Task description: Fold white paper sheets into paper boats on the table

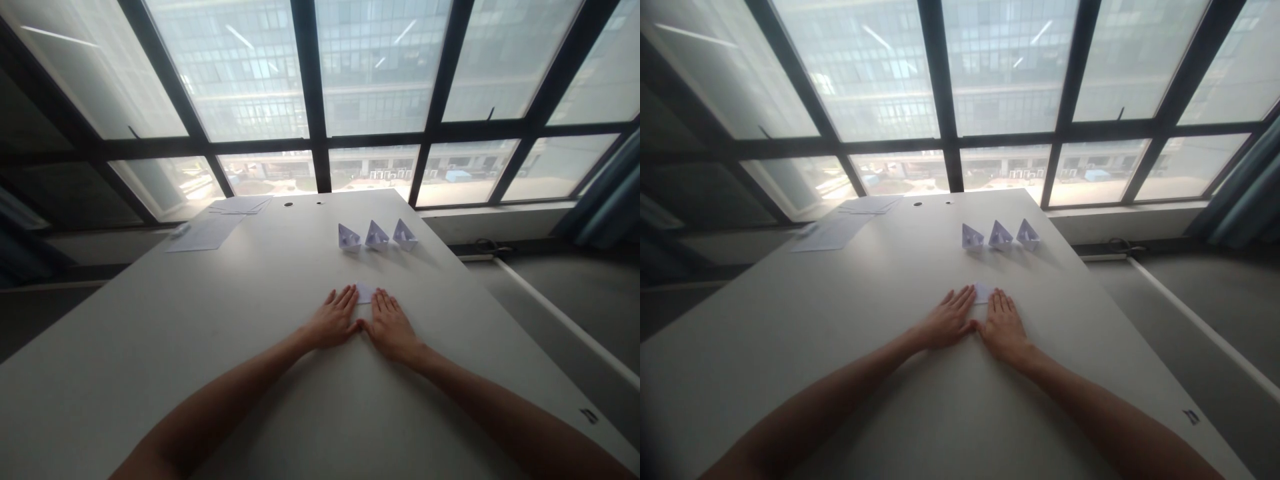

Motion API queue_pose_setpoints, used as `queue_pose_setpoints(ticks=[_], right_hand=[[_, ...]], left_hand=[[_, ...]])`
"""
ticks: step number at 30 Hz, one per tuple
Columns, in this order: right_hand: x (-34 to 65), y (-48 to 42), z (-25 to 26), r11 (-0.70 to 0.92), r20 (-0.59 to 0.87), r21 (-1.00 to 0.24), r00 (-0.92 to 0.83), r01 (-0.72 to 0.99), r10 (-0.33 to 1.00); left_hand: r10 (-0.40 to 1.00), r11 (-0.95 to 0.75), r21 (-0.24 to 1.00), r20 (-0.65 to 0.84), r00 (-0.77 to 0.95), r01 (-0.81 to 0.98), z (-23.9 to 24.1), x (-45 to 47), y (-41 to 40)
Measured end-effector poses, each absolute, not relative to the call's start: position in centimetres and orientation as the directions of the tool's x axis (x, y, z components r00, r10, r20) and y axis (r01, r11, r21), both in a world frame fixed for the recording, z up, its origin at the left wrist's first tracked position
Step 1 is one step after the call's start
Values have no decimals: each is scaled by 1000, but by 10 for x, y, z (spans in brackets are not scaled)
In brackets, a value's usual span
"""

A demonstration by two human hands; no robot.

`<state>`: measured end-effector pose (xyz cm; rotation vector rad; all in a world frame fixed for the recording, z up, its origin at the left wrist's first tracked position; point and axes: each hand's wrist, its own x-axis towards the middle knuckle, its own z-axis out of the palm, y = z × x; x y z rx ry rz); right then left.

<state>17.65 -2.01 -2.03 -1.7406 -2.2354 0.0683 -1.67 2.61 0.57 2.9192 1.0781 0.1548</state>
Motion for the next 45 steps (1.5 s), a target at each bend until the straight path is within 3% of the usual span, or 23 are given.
queue_pose_setpoints(ticks=[8,11,15,19,23,28,32,35,39,45], right_hand=[[195,-11,-18,53,328,-241,30,969,944],[189,-12,-10,228,329,-216,-149,949,932],[178,-16,-8,403,211,-212,-361,890,908],[176,-18,-9,385,172,-191,-356,903,919],[177,-20,-7,375,184,-194,-341,907,922],[178,-20,-6,377,203,-212,-336,902,920],[184,-13,-4,432,218,-257,-383,865,898],[190,-6,-2,494,214,-311,-447,812,869],[192,-3,-3,492,232,-334,-436,804,870],[189,-4,-5,422,303,-313,-332,851,893]], left_hand=[[661,-751,61,82,746,658,6,-16,25],[649,-761,66,84,756,646,7,-16,25],[644,-765,81,104,758,639,8,-14,24],[691,-723,77,99,716,687,4,-16,19],[817,-575,64,104,567,816,-6,-24,16],[875,-482,114,122,469,869,2,-24,29],[779,-613,143,271,565,777,14,-14,40],[676,-736,155,220,703,659,8,-11,43],[721,-693,160,134,680,704,-5,-13,44],[771,-635,168,188,608,754,-5,-16,49]])
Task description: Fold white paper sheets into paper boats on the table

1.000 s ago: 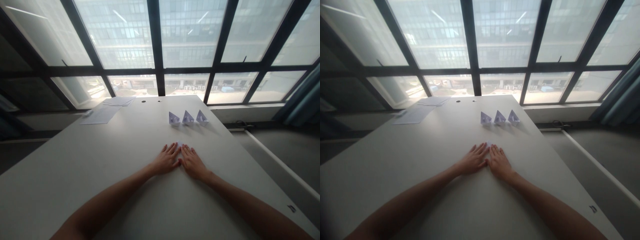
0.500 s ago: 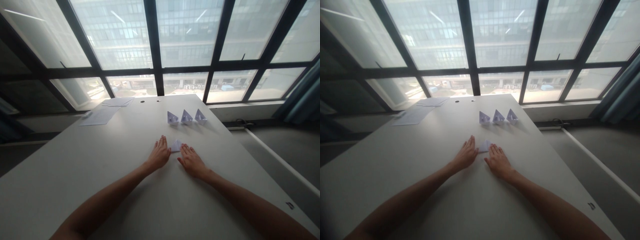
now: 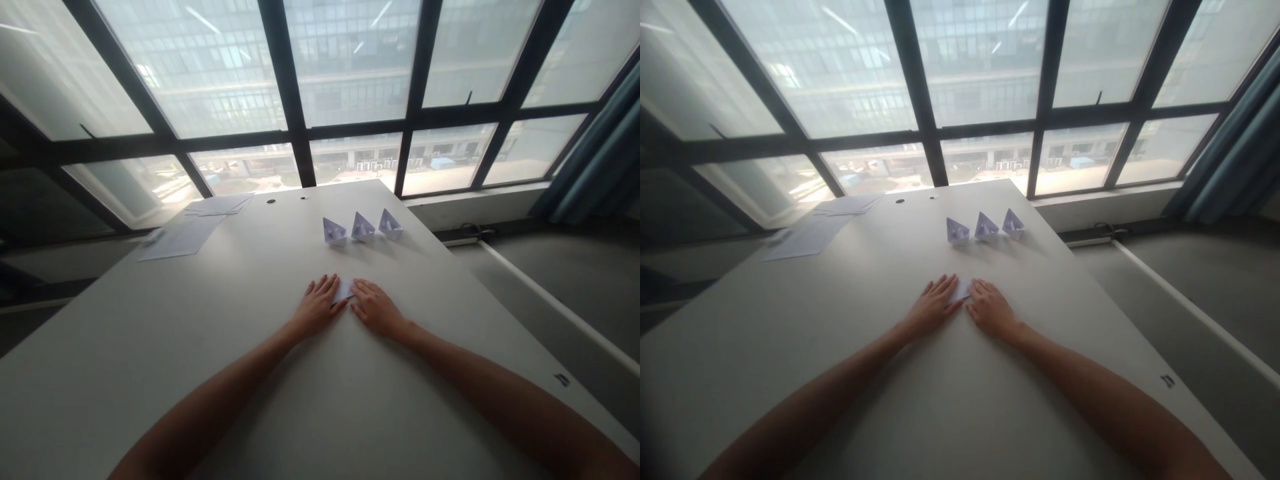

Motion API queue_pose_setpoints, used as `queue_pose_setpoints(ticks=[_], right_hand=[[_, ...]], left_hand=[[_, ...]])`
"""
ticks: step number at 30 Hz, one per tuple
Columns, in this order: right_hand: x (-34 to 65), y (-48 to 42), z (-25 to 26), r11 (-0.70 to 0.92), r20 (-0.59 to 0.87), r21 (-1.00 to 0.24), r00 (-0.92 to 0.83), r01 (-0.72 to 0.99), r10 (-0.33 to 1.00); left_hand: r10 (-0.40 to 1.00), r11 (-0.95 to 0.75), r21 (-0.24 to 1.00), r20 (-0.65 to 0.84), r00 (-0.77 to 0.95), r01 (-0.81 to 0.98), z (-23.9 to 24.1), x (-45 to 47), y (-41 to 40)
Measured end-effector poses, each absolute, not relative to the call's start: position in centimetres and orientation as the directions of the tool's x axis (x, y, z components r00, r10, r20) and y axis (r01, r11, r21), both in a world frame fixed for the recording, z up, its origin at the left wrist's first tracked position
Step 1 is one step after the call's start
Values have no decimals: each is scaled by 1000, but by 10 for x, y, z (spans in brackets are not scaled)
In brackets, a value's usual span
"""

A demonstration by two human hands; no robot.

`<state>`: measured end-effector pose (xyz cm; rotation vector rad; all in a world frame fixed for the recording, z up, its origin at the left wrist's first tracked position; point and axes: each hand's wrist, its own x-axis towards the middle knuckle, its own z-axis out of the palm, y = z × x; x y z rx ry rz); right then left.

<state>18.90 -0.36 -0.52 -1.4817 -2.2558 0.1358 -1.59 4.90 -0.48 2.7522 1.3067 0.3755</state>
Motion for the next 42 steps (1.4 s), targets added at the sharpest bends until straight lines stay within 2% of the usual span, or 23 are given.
queue_pose_setpoints(ticks=[6,11,18,26,31,37,39,42], right_hand=[[195,4,-2,435,388,-381,-286,816,876],[196,6,-1,459,404,-402,-296,792,865],[196,6,-2,485,406,-396,-325,780,854],[195,5,-3,436,372,-376,-298,818,879],[196,9,-8,489,367,-384,-356,783,859],[197,8,-6,585,318,-381,-493,716,810],[195,6,-6,547,272,-370,-475,751,837],[191,4,-8,421,225,-343,-361,840,905]], left_hand=[[698,-703,107,291,654,703,6,-12,42],[676,-720,62,290,678,691,16,-10,36],[682,-725,167,315,660,669,17,-12,37],[715,-693,174,294,635,700,5,-15,45],[647,-762,176,192,738,623,-5,-16,47],[648,-761,173,159,745,625,-3,-17,45],[640,-768,166,162,751,619,-2,-17,45],[634,-773,164,165,755,613,-4,-18,47]])
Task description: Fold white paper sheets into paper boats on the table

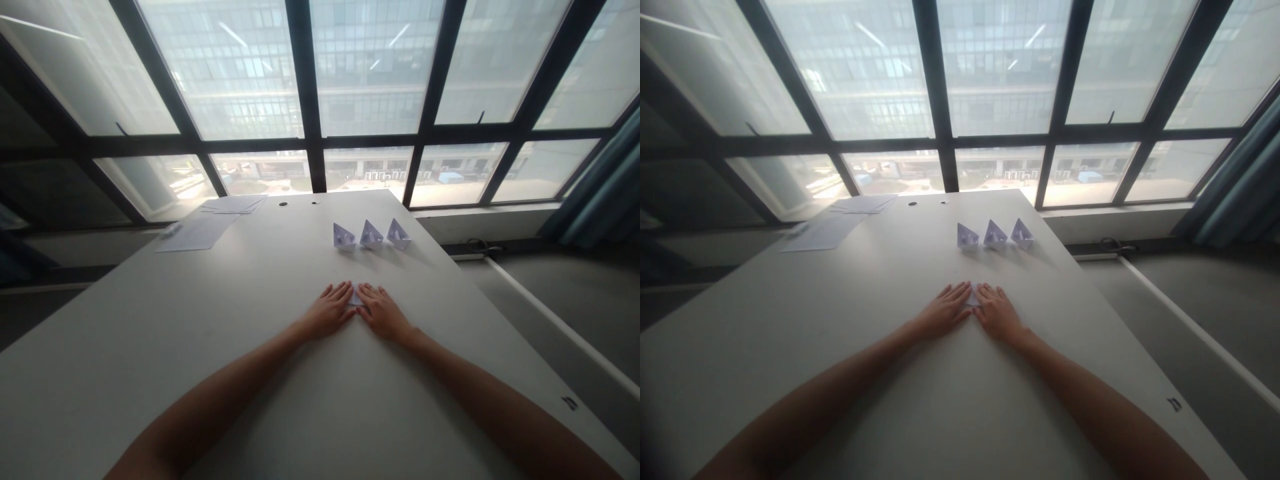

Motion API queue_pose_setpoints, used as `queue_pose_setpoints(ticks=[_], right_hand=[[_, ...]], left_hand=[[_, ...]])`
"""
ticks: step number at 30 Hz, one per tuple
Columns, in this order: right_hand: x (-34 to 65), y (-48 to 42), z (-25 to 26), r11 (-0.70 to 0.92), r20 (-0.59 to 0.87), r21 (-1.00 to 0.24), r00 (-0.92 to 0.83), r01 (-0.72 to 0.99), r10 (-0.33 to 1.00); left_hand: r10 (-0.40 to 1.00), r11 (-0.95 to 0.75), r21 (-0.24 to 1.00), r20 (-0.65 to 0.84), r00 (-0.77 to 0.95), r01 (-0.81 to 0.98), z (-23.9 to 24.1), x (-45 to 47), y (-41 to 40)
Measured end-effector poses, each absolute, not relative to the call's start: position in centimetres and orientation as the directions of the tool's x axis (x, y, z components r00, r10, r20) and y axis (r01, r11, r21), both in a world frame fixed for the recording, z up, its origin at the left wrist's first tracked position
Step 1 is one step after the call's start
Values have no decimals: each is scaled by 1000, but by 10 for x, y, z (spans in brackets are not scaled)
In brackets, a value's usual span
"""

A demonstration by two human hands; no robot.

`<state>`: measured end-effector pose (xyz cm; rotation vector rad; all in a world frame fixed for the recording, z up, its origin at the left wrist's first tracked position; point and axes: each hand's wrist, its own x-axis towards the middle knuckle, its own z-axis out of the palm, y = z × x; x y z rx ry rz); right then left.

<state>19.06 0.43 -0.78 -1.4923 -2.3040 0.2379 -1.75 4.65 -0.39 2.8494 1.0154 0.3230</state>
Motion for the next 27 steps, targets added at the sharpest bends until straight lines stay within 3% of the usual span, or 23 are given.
queue_pose_setpoints(ticks=[4,15,21,27], right_hand=[[189,4,-9,333,228,-326,-268,885,936],[195,6,-7,417,286,-376,-324,827,902],[194,3,-3,423,300,-383,-322,821,898],[196,4,-1,448,316,-372,-343,813,885]], left_hand=[[645,-764,190,174,745,617,-5,-18,48],[633,-770,334,288,719,544,-5,-19,56],[646,-763,329,374,665,556,-7,-17,58],[624,-782,292,361,693,551,1,-16,55]])
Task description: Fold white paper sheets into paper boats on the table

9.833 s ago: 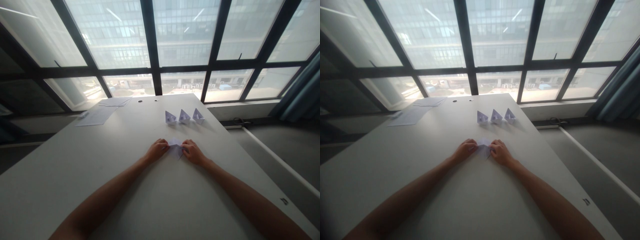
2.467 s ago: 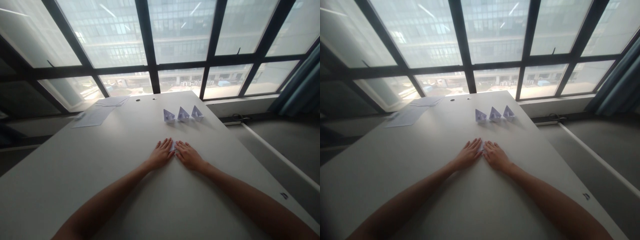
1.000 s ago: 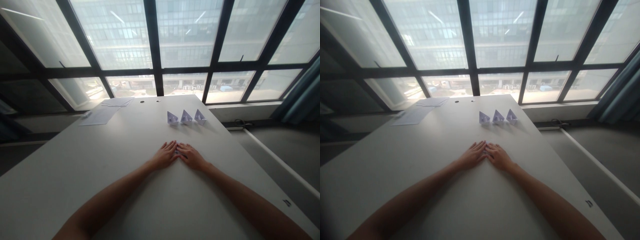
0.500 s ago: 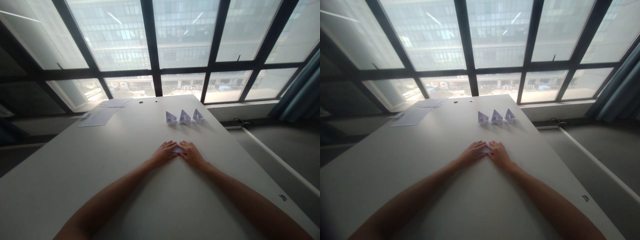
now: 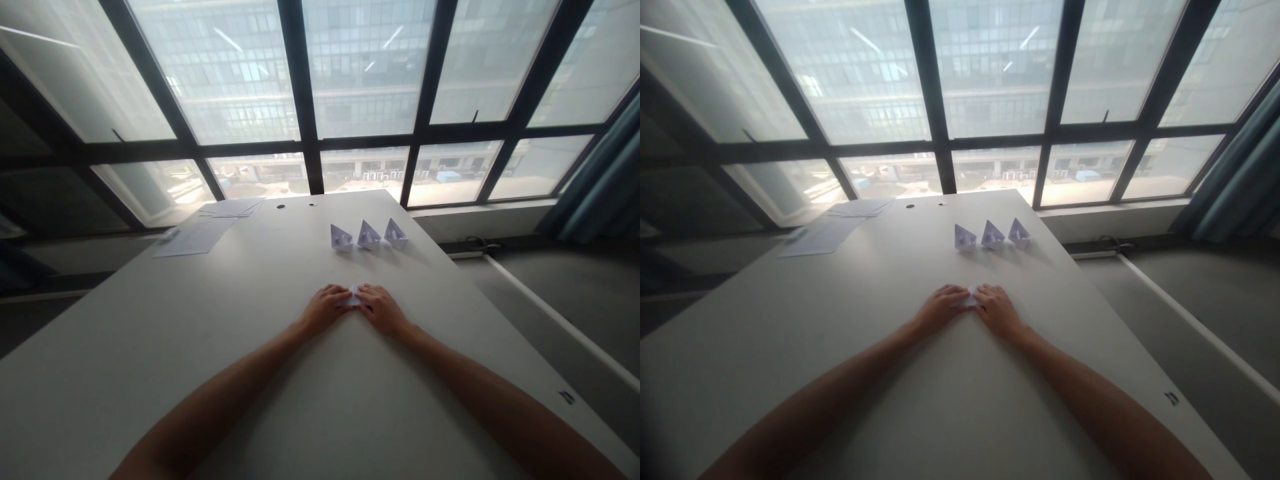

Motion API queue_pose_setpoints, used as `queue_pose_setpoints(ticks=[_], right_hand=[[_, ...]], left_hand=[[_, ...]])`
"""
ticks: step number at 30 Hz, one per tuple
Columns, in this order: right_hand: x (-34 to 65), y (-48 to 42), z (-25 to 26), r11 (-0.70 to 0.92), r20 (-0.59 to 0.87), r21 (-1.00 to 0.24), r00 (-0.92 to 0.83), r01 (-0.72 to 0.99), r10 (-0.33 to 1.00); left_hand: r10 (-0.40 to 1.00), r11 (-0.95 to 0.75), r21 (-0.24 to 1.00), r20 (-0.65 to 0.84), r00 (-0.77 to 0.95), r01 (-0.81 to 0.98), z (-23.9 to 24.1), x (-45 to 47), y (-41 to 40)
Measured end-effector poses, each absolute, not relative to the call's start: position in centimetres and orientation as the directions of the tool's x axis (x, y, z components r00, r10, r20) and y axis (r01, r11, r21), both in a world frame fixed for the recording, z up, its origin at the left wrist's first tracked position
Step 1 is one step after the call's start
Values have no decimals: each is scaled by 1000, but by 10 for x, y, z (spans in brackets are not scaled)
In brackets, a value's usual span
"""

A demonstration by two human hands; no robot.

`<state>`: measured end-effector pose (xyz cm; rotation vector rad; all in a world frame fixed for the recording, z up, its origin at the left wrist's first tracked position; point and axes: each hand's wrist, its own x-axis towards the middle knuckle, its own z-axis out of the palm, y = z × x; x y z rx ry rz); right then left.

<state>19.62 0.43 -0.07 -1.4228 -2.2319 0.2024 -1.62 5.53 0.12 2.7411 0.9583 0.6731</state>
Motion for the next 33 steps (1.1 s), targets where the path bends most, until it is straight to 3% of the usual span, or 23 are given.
queue_pose_setpoints(ticks=[13,19,24,33], right_hand=[[198,5,1,462,352,-362,-340,810,872],[197,6,-5,456,292,-355,-367,816,883],[192,6,-10,353,216,-351,-291,867,932],[193,6,-14,195,169,-308,-148,931,974]], left_hand=[[647,-762,291,342,681,578,0,-18,56],[591,-806,168,268,761,567,5,-14,42],[553,-832,148,143,821,534,9,-13,32],[571,-818,187,153,807,544,12,-13,34]])
